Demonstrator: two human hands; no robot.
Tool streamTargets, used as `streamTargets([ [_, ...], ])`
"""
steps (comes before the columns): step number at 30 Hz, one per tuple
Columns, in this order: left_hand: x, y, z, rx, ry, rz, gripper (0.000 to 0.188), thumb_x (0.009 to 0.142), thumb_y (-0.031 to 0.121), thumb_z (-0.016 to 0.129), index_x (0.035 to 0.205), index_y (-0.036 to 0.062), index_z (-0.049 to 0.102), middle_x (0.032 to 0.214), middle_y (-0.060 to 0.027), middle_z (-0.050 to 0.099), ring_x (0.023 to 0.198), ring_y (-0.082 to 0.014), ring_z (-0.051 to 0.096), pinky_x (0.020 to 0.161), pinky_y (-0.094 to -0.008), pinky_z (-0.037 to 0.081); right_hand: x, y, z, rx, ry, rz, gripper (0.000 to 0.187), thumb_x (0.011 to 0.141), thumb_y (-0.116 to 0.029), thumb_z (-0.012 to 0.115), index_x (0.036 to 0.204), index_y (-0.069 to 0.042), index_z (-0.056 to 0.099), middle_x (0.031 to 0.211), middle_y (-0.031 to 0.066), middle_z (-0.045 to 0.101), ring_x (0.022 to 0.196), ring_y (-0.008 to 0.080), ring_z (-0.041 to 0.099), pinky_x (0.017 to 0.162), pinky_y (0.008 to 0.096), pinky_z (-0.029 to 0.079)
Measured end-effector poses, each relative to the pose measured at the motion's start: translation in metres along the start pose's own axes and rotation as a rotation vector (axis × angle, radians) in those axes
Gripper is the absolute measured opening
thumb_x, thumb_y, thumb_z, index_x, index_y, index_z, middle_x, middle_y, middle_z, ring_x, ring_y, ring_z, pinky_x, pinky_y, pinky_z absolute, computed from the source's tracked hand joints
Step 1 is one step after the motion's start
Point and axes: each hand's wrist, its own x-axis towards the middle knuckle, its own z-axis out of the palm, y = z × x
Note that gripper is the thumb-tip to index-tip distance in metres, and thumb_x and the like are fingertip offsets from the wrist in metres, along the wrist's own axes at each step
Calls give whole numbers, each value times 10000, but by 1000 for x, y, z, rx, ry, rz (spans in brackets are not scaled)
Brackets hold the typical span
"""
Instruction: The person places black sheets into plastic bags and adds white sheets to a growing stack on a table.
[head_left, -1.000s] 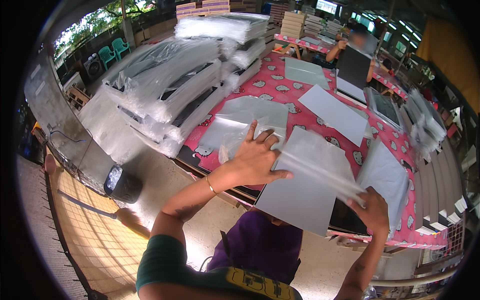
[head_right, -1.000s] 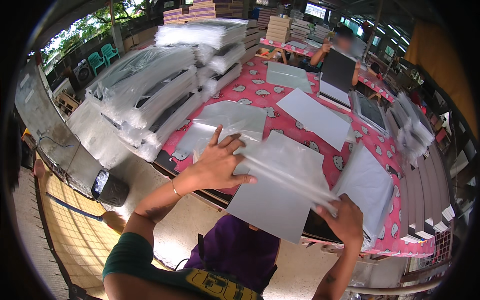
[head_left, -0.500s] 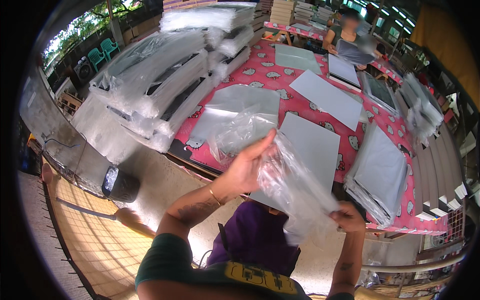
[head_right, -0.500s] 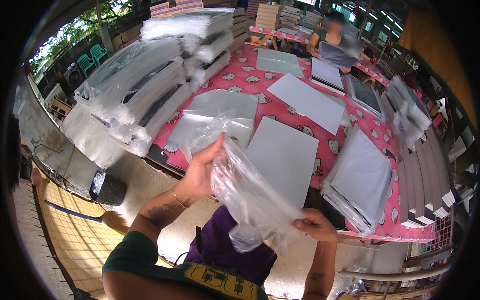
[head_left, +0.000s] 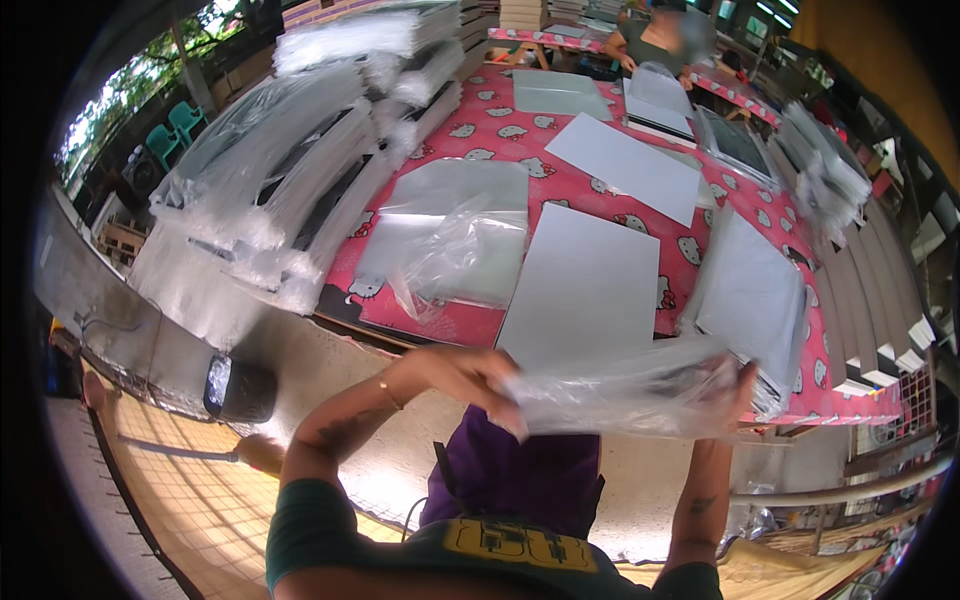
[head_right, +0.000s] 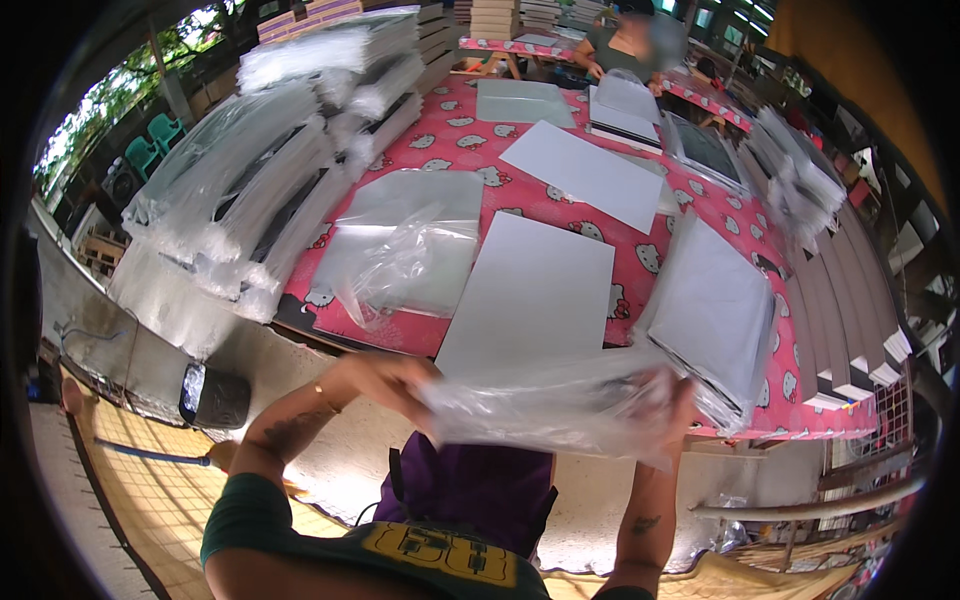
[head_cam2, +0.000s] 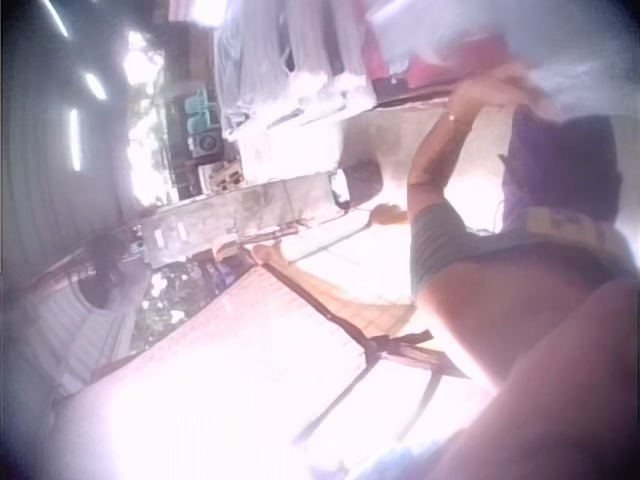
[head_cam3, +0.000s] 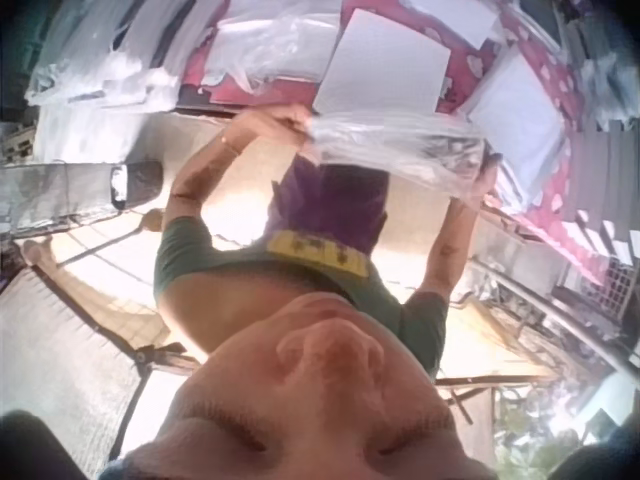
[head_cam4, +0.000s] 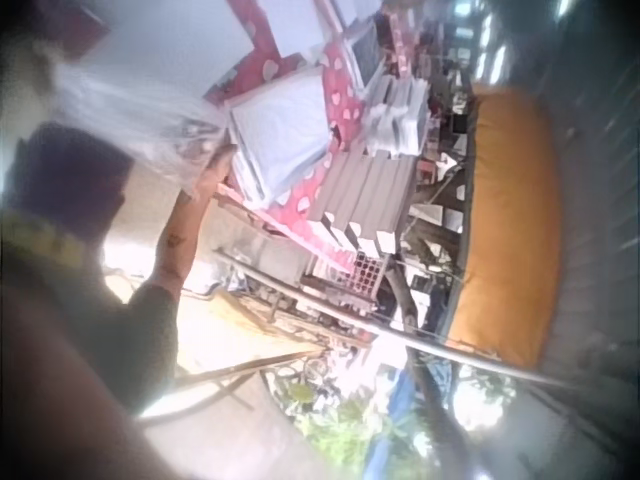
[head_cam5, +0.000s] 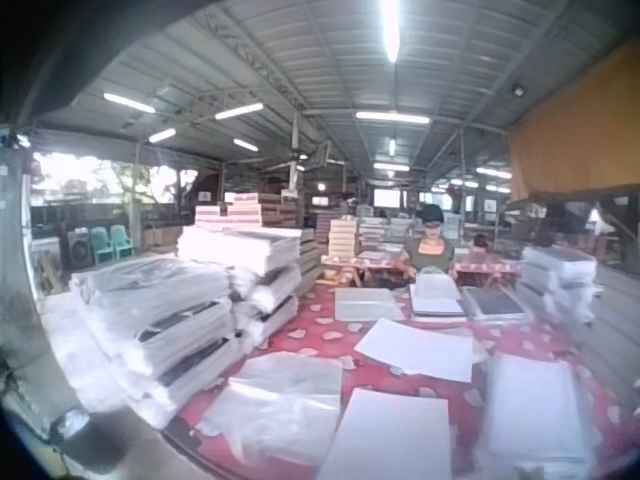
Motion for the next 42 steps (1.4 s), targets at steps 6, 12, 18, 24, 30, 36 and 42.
streamTargets([
  [6, -18, -4, 5, -83, 290, -134, 210, 911, 142, 567, 973, -48, 629, 953, -145, 675, 952, -196, 632, 856, -325, 491, -3, 57, -49, 564, -408, -82, 522, 809, -202, 656, 1244, 14, 464, 874, 146, 642, 804, 257, 654, 800, 438, 527],
  [12, -57, -13, 36, -809, 711, 194, 483, 737, 275, 653, 1082, -38, 523, 1079, -169, 598, 999, -319, 605, 870, -382, 506, -55, 43, -14, -103, -491, 357, 454, 788, 55, 594, 1225, 18, 477, 913, 41, 527, 812, 99, 504, 755, 241, 409],
  [18, -43, -82, 83, 43, 1000, -316, 243, 803, -45, 500, 1042, 1, 491, 739, -33, 527, 605, -89, 500, 538, -234, 421, -92, 98, 34, -302, 342, 92, 539, 804, 59, 434, 1337, -26, 427, 713, 6, 456, 543, 64, 441, 484, 210, 389],
  [24, -12, -85, 92, -4, 1236, -321, 338, 825, -27, 473, 1143, 0, 585, 696, -30, 563, 565, -77, 505, 506, -204, 400, -84, 115, 40, -539, 467, 21, 604, 763, 117, 409, 1347, -24, 467, 807, 91, 577, 699, 83, 521, 638, 224, 458],
  [30, -43, -89, 91, -296, 1072, -85, 430, 850, 10, 506, 1280, 33, 510, 820, -74, 606, 685, -120, 567, 615, -240, 469, -97, 97, 17, -191, 438, -127, 241, 755, 58, 498, 969, 37, 606, 817, 76, 606, 756, 72, 550, 681, 221, 453],
  [36, -32, 15, 75, -726, 1034, 448, 455, 882, 186, 585, 1290, 34, 453, 1142, -185, 591, 1044, -261, 588, 896, -384, 484, -74, -47, 47, 488, -95, -112, 631, 776, -204, 701, 1300, -33, 392, 1145, 140, 537, 1028, 215, 570, 898, 349, 460],
  [42, 38, 80, -39, -735, 803, 763, 410, 921, 90, 516, 1324, 63, 449, 1212, -102, 583, 1102, -213, 570, 969, -400, 448, 60, -111, 66, 609, -189, -245, 474, 895, -174, 595, 1328, -83, 425, 1243, 82, 552, 1117, 249, 555, 988, 455, 412],
])
